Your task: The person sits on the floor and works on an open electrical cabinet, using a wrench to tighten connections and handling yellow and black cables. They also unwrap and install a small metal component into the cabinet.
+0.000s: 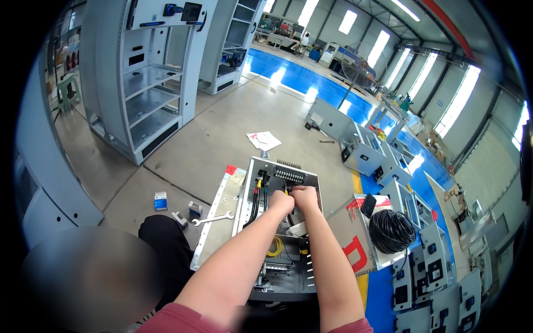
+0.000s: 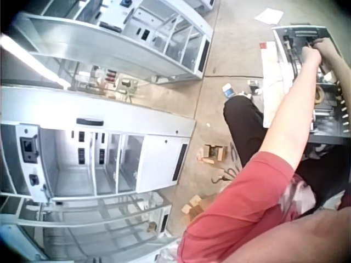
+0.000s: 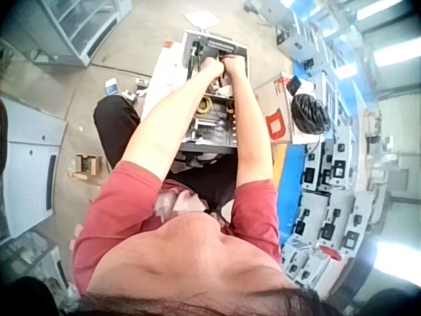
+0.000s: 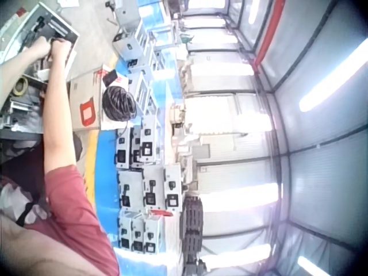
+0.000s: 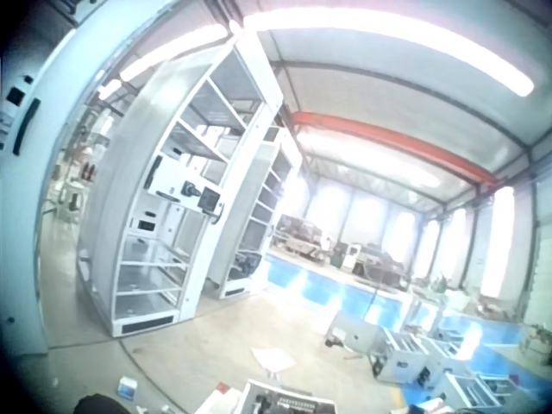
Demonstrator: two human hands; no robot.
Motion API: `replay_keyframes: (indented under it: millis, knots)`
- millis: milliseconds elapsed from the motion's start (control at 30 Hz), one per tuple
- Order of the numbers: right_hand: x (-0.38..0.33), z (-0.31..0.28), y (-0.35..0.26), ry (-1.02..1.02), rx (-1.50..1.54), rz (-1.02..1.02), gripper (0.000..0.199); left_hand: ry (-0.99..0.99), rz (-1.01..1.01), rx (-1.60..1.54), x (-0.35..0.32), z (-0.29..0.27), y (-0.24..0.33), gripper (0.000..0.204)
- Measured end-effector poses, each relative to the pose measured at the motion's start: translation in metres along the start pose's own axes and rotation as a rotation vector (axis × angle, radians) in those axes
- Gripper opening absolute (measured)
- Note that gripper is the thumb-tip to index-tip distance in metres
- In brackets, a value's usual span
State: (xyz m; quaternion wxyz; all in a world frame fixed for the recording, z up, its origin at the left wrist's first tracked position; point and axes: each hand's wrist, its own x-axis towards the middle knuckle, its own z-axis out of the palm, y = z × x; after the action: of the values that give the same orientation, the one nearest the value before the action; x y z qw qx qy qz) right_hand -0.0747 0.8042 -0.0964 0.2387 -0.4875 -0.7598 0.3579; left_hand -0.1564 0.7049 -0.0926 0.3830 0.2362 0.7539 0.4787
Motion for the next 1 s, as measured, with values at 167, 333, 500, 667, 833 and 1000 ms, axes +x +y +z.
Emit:
replay_keyframes:
  millis: [167,333,500,667,833,1000]
  knots:
    - [-0.007,-0.002,-0.013,-0.017,-0.025,-0.022,0.034,0.044,-0.009,-0.05,-0.004,-0.002,0.004,0.035]
    - [-0.011,-0.006,-0.016,-0.026,-0.034,0.014,0.033,0.096,-0.041,-0.134,-0.001,0.008,0.004,0.036]
    - [-0.01,-0.005,-0.012,-0.007,-0.028,-0.012,0.031,0.13,-0.11,-0.281,0.007,0.018,0.0,0.035]
    - [-0.015,-0.006,-0.024,-0.05,0.025,0.05,0.03,0.021,-0.132,-0.292,0.022,0.015,-0.008,0.037]
    - [-0.019,-0.002,-0.032,-0.065,0.057,0.068,0.029,0.001,-0.104,-0.24,0.023,0.007,-0.009,0.036]
    - [0.0,-0.009,0.003,-0.067,0.063,-0.025,0.025,-0.035,-0.007,-0.094,0.003,0.011,0.005,0.039]
